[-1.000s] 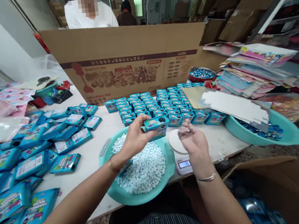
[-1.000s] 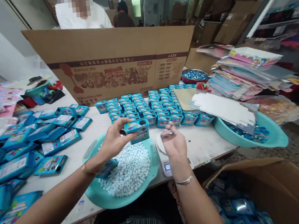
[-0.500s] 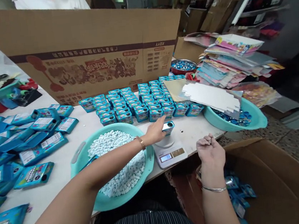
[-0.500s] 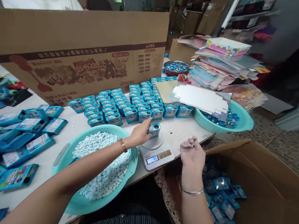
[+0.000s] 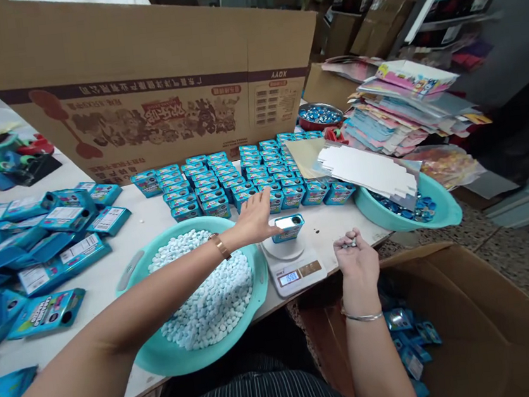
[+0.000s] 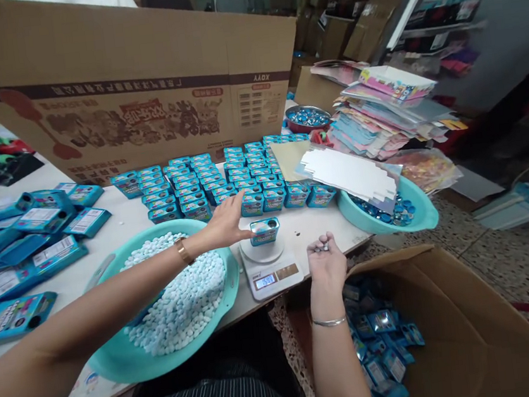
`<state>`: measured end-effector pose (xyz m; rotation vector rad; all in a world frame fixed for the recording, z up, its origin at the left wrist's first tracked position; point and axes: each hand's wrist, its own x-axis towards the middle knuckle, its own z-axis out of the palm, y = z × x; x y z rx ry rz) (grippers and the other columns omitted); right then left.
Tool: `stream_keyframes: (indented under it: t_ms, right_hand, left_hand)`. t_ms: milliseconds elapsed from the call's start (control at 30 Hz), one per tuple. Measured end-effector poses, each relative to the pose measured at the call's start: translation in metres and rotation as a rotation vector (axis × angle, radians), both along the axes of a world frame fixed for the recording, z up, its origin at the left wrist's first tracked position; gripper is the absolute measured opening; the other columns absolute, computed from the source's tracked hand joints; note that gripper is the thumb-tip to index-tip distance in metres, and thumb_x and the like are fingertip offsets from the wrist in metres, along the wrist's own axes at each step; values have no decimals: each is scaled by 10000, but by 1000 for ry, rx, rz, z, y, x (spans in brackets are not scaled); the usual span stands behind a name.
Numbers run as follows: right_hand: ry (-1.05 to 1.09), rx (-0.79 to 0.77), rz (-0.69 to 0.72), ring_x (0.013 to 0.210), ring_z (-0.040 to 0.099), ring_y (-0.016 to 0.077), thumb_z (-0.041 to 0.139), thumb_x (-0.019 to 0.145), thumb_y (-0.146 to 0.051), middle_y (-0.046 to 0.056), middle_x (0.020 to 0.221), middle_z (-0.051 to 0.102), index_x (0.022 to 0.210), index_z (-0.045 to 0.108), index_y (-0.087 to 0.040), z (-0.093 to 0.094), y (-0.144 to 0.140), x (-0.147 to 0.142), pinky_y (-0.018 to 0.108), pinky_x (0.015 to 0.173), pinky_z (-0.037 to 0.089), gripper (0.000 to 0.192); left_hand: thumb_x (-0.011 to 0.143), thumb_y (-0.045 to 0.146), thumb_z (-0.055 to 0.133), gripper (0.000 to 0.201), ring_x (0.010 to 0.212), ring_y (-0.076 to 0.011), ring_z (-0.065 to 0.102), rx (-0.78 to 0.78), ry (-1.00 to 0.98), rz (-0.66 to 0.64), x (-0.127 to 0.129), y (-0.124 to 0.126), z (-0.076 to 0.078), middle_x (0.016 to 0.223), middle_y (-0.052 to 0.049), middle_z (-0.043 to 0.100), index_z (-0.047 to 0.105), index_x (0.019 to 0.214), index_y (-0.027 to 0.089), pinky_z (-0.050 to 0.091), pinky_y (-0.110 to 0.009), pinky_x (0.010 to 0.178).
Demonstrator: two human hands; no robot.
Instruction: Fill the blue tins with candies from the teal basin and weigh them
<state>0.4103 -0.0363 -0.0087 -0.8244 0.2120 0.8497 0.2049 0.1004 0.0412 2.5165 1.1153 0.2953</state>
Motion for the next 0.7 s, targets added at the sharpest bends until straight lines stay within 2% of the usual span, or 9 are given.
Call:
stream_keyframes:
  t_ms: [200,367,700]
  right_hand:
    - [-88,25,62,446,425,33,474,937,-116,-84,637,477,833,506,-195,2,14,-5,145,474,411,135]
    - [-128,51,102,446,410,27,503,927,-121,-86,630,466,831,511,-191,11,28,-12,130,468,390,119]
    - [-149,94,150,441,386,38,469,932,-130,-88,597,450,859,543,-190,29,58,-28,143,467,379,120]
  left_hand:
    - [710,435,762,1027,1387,-397,377,-31,34,-7,2,-6,0,1492,-223,393,180,1509,157,340,-501,1102]
    - [710,418,764,967,1354,-382,409,-42,22,-27,6,-8,0,1430,-215,447,233,1477,162,372,-493,1066]
    - [700,433,770,1025,1368,-380,399,-60,52,-53,13,-8,-15,1457,-210,422,178,1495,172,365,-487,1074]
